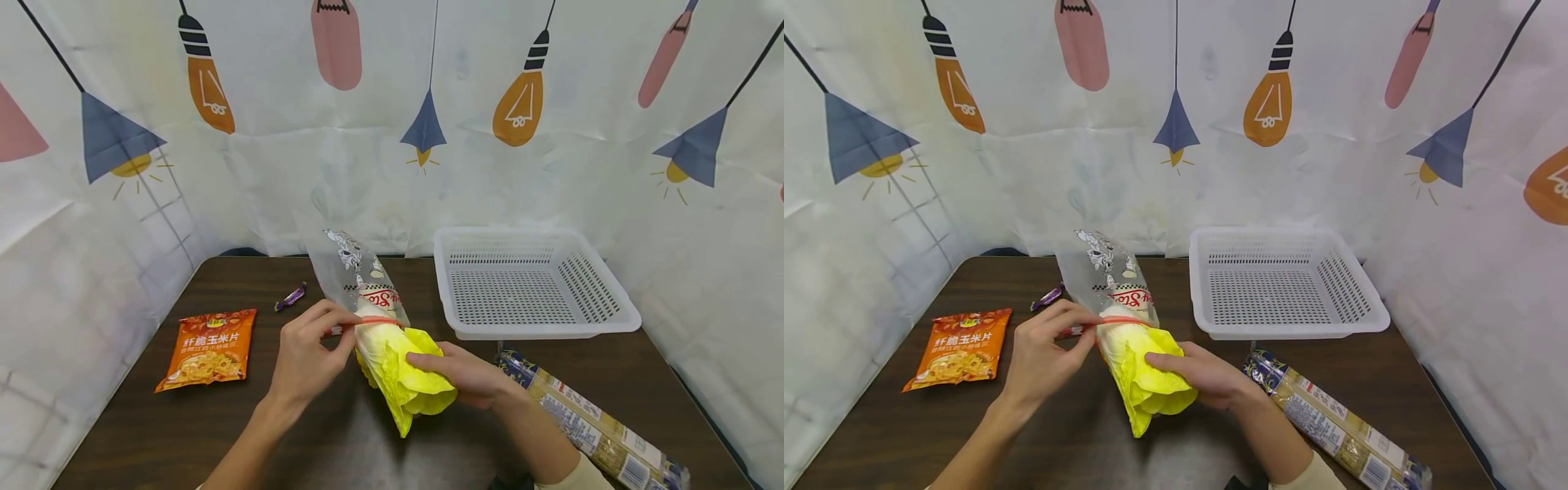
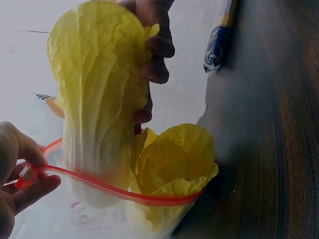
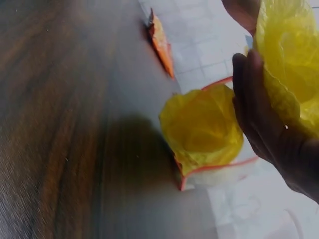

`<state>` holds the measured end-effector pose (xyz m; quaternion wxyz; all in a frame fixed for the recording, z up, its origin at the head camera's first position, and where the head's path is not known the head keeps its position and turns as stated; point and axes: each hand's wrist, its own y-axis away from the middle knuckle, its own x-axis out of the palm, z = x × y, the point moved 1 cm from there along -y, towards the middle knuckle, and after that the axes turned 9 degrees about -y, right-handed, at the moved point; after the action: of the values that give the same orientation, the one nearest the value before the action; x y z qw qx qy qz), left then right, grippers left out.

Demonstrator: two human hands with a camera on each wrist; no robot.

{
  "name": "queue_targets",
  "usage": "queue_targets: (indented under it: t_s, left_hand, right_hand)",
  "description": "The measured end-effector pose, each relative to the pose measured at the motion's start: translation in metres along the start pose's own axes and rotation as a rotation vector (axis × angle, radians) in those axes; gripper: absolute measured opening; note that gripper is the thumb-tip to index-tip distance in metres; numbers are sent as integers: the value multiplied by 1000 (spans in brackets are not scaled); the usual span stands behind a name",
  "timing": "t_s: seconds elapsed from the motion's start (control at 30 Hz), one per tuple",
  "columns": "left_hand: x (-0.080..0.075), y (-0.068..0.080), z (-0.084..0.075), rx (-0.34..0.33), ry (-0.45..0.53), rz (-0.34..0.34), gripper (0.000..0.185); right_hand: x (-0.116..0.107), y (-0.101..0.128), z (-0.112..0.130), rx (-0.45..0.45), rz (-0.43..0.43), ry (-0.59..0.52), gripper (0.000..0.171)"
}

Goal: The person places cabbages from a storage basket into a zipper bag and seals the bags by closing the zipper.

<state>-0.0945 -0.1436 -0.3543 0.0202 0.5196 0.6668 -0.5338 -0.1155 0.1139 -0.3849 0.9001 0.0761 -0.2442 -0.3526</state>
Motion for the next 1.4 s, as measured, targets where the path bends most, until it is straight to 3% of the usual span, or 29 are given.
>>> queue_targets:
  t_s: [0.2,0.73,1.0,1.2,1.4]
  left_hand:
    - [1,1,-1,3,1,5,21]
    - [7,1,-4,23,6,-10,22]
    - [9,2,-5,24,16,-1,20]
    - [9,3,-7,28,10,-6,19]
    - [10,3,-9,1,2,-32,16]
  right_hand:
    - [8,-8,-2,-69,-100,-19,62]
    - [26,-8,-4,-158,-238,-202,54]
    - [28,-9,-8,-147,-287,1,59]
    - [30,-11,-8,-191,-325,116,56]
    - [30,-10,-9,-249,-373,420,54]
